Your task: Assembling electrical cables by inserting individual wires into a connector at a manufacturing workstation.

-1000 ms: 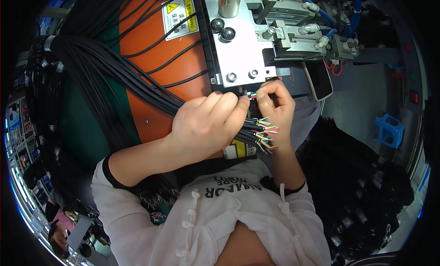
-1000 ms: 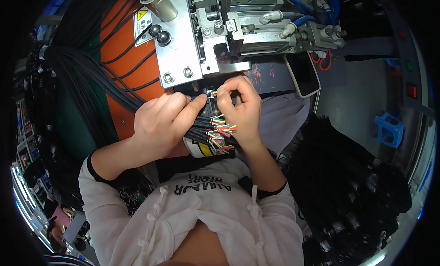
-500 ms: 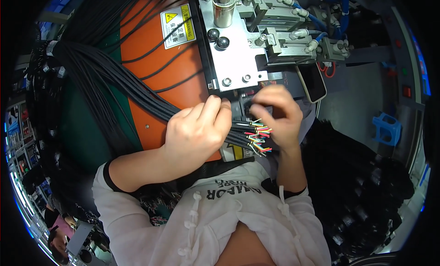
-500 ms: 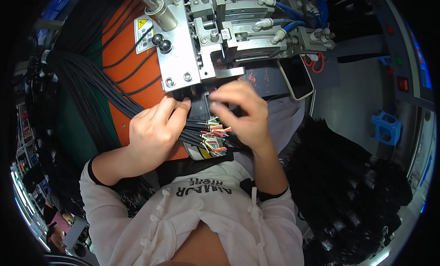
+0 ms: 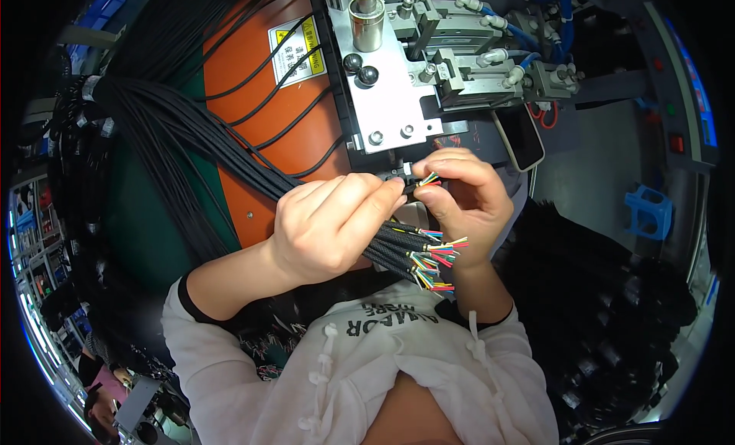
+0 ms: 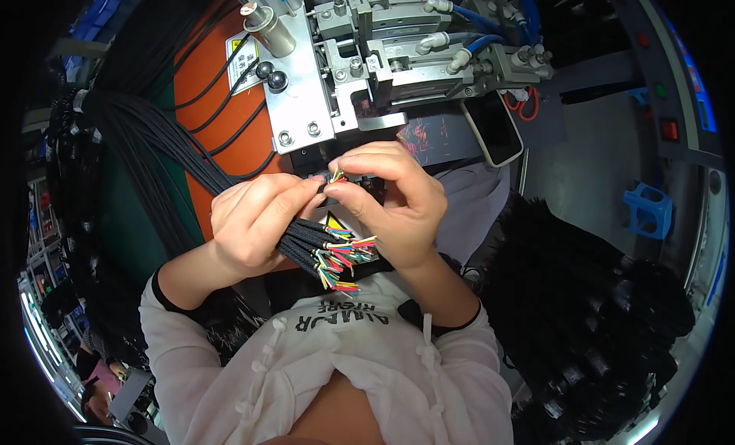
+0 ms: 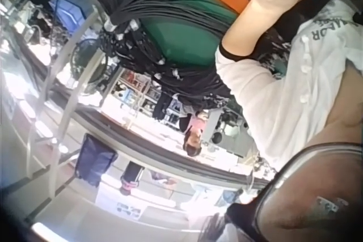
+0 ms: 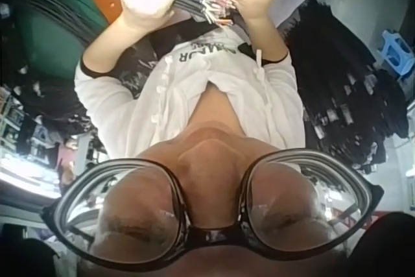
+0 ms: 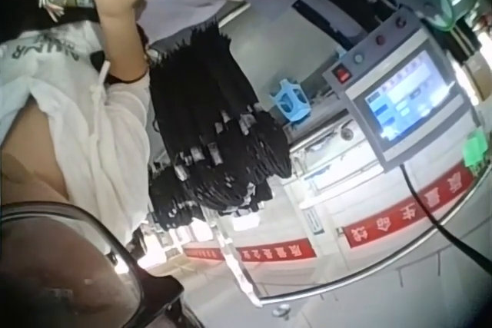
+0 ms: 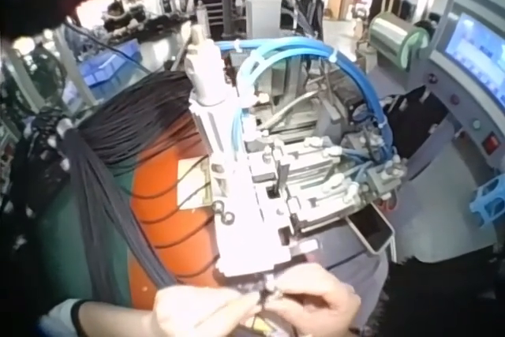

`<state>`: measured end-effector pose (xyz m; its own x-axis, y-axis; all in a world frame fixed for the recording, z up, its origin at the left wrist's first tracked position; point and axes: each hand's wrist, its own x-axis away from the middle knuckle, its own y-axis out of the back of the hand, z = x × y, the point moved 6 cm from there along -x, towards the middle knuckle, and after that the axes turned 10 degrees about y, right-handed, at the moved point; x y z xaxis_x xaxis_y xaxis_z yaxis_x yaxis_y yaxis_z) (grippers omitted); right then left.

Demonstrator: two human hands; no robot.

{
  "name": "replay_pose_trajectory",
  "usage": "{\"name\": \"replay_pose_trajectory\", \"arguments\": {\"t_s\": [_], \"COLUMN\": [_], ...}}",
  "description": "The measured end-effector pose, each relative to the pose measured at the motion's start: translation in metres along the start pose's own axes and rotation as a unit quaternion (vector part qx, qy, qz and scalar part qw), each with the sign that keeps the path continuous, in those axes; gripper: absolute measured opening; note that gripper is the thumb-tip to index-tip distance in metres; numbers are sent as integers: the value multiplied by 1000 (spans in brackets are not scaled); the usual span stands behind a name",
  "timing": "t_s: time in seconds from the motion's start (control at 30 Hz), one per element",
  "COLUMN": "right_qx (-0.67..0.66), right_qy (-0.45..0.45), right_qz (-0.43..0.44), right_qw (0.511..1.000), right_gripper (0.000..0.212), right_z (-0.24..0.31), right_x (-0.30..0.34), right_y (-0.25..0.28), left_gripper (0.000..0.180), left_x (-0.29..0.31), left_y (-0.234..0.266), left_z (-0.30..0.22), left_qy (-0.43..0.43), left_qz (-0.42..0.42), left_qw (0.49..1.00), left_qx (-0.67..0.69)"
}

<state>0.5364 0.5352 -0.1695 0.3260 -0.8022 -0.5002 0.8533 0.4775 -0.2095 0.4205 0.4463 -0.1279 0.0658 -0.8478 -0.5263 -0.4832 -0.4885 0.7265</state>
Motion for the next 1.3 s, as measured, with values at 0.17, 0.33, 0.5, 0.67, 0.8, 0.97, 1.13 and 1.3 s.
{"name": "replay_pose_trajectory", "arguments": {"t_s": [0.17, 0.33, 0.5, 0.67, 0.8, 0.97, 1.13, 1.3], "right_qx": [95, 179, 235, -44, 246, 347, 351, 310], "right_qy": [85, 67, -20, -262, -36, 18, 9, 20], "right_qz": [115, 116, 218, 104, 139, 201, 214, 151], "right_qw": [985, 975, 947, 959, 959, 916, 912, 939], "right_gripper": [17, 14, 11, 8, 9, 7, 7, 8], "right_z": [7, 10, 11, -18, -11, -15, -20, -26], "right_x": [0, -3, -11, 5, -1, -2, 2, 5], "right_y": [-4, 0, 8, 19, 18, 5, 4, 8], "left_gripper": [18, 20, 23, 24, 31, 41, 39, 27], "left_x": [1, 5, 2, 2, 5, 8, 6, 4], "left_y": [1, -5, -8, -11, -17, -25, -26, -28], "left_z": [0, 1, 0, 0, -4, -2, -4, -2], "left_qy": [-8, -1, -3, -4, -13, 16, 48, 21], "left_qz": [-22, 10, 52, 38, 70, 119, 140, 132], "left_qw": [1000, 999, 997, 999, 994, 982, 977, 974], "left_qx": [-10, -36, -58, -30, -79, -146, -154, -185]}}
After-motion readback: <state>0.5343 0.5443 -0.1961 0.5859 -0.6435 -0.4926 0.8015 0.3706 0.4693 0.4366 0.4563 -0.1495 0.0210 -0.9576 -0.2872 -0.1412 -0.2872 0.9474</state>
